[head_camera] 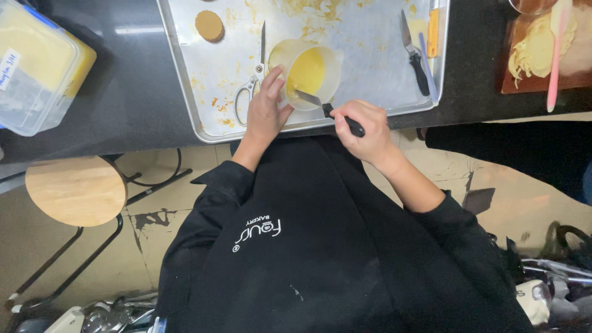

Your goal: The person carries a measuring cup filled with a yellow liquid to a work table, then stirs the liquid with a small spatula while holding the cup steady on a baking tray. After stirring, the person carries the cup to the sink and rinses it under running water.

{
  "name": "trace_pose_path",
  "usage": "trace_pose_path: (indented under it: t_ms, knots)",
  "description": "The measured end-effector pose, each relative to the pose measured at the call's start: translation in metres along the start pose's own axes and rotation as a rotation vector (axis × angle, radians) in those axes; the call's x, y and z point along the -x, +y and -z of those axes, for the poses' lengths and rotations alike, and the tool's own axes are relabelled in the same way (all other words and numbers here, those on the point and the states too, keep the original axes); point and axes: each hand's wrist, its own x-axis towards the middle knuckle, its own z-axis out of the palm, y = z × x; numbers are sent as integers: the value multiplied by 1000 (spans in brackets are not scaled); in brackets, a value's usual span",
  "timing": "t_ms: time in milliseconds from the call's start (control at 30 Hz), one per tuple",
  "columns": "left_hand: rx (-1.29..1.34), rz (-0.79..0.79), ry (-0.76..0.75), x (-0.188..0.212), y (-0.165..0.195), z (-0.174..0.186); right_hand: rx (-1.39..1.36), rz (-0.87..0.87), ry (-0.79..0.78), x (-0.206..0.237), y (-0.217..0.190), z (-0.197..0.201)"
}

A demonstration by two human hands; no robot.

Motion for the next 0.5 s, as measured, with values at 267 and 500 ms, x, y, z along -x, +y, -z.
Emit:
trace_pose_path:
  t_ms: [267,500]
  knots:
    - [9,20,-7,1,-2,-4,19,-119,100,0,5,26]
    - [4,24,-2,2,0,-2,29,-50,14,0,-1,11]
